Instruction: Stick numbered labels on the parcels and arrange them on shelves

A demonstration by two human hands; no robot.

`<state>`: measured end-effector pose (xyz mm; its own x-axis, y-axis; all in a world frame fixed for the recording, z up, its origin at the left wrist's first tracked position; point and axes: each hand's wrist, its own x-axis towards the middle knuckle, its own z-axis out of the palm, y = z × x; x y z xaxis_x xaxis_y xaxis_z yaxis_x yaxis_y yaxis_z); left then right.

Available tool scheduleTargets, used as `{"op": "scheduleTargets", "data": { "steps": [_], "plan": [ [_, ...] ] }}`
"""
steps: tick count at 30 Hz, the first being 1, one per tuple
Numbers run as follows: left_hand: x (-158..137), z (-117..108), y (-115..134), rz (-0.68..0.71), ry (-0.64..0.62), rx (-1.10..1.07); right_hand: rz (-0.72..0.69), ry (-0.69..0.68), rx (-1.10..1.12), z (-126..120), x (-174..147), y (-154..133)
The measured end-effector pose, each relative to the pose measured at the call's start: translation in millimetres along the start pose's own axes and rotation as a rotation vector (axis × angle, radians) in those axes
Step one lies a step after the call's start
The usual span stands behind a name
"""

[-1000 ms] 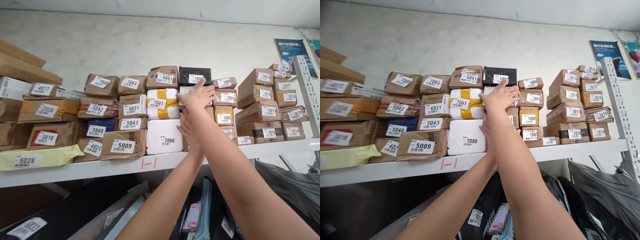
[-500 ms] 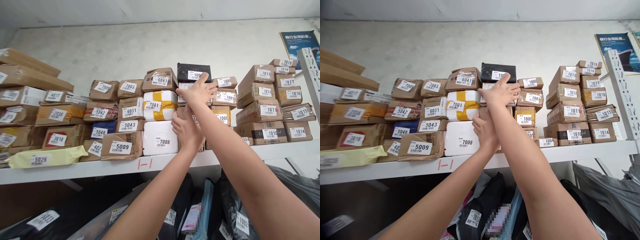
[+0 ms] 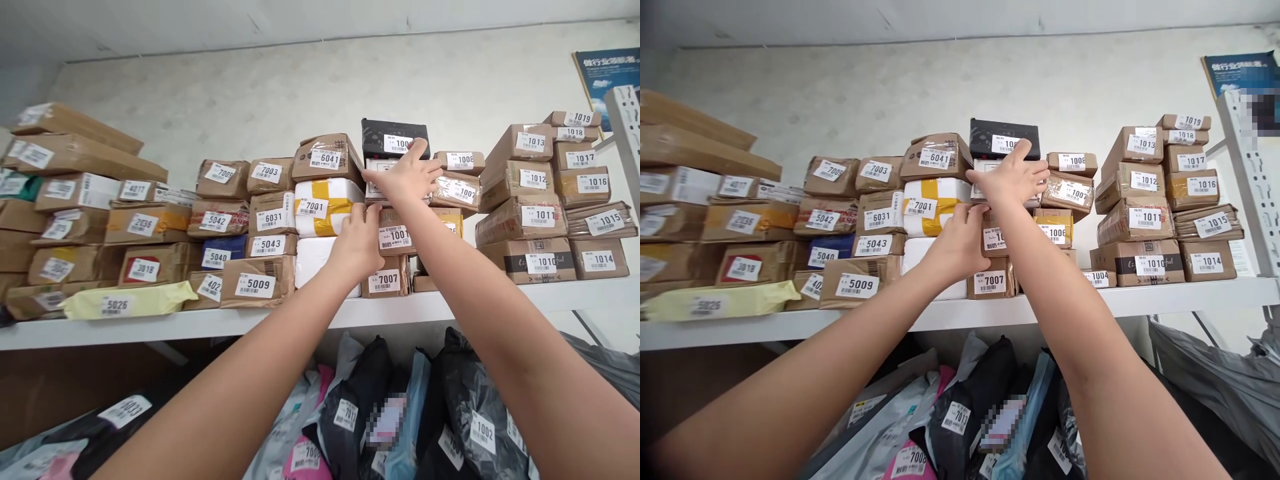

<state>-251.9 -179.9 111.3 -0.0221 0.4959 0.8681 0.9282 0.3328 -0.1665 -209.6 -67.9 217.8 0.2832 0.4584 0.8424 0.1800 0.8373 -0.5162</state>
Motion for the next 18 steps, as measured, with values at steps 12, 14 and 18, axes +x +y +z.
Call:
{"op": "scheduleTargets", "data": {
  "steps": [12, 14, 18],
  "plan": [
    [-5.1, -1.3, -1.1, -0.021, 0.039, -0.044, 0.065, 0.003, -0.001, -13.0, -12.3, -7.5],
    [-5.0, -3.4, -0.1, -0.034, 0.017, -0.017, 0.070, -0.027, -0.029, -12.8, -15.8, -9.6],
    [-6.4, 2.5, -1.8, -0.046, 0.074, -0.013, 0.091, -0.084, -0.084, -17.3, -26.9, -19.0]
  ]
}}
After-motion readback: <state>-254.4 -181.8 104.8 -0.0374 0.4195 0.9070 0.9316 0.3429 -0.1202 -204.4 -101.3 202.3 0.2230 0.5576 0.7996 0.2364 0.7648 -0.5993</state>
